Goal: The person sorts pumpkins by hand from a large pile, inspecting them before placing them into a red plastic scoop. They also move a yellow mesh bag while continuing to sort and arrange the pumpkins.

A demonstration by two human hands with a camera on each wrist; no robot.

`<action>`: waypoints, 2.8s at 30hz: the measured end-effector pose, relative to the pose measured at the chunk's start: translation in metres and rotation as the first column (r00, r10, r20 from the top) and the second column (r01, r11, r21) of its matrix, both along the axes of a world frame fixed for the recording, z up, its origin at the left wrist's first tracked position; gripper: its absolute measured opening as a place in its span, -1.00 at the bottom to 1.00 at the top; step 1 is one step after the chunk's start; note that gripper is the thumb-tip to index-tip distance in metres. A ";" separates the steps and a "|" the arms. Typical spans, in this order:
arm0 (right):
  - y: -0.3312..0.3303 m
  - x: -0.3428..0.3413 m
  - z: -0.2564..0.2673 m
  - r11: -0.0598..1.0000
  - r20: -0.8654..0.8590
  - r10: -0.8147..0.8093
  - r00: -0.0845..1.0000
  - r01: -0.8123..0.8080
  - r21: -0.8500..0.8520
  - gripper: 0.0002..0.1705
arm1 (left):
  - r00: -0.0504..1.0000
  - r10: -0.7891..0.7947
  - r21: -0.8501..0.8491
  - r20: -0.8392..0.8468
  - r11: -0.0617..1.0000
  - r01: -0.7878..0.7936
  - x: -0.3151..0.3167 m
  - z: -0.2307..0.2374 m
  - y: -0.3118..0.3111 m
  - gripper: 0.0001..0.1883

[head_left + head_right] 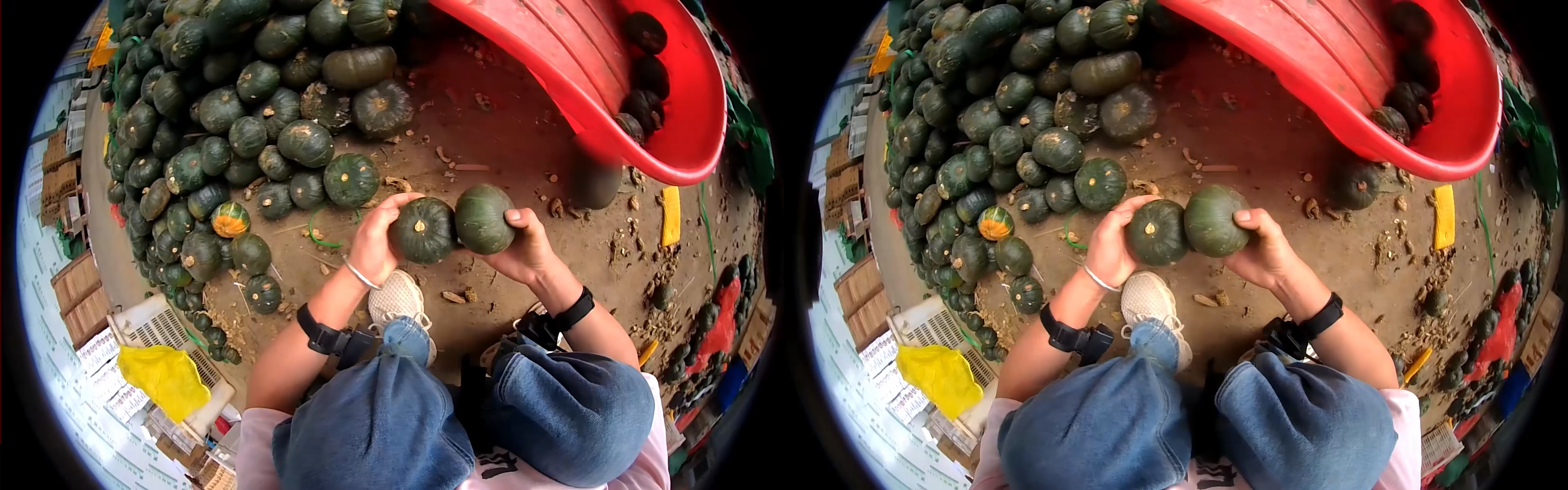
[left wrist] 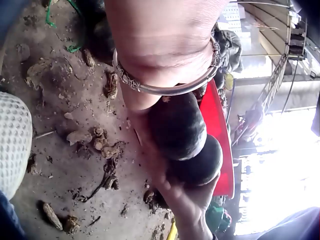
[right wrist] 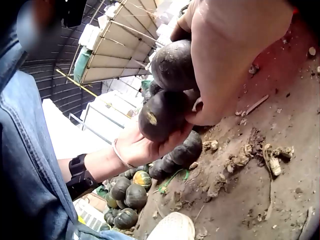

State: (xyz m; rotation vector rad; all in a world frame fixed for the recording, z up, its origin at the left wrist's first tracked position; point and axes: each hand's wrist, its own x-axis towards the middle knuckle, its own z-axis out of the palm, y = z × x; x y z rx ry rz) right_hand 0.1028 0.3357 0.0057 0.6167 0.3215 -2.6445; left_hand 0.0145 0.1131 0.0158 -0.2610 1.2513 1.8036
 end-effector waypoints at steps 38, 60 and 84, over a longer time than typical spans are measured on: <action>0.059 -0.025 0.038 0.993 -0.099 -0.083 0.992 0.090 0.070 -0.21 | 0.372 -0.917 -0.935 -0.145 0.004 -0.354 -0.139 0.000 -0.069 -0.15; 0.056 -0.005 0.055 0.976 -0.302 0.085 0.949 -0.140 -0.166 0.12 | -0.153 -0.926 -0.735 -0.344 0.367 -0.570 -0.122 -0.059 0.046 -0.28; 0.035 -0.017 0.056 0.963 -0.030 -0.132 0.991 0.136 0.233 -0.17 | -0.051 -0.708 -0.674 -0.705 0.690 -0.265 -0.130 0.004 0.041 -0.55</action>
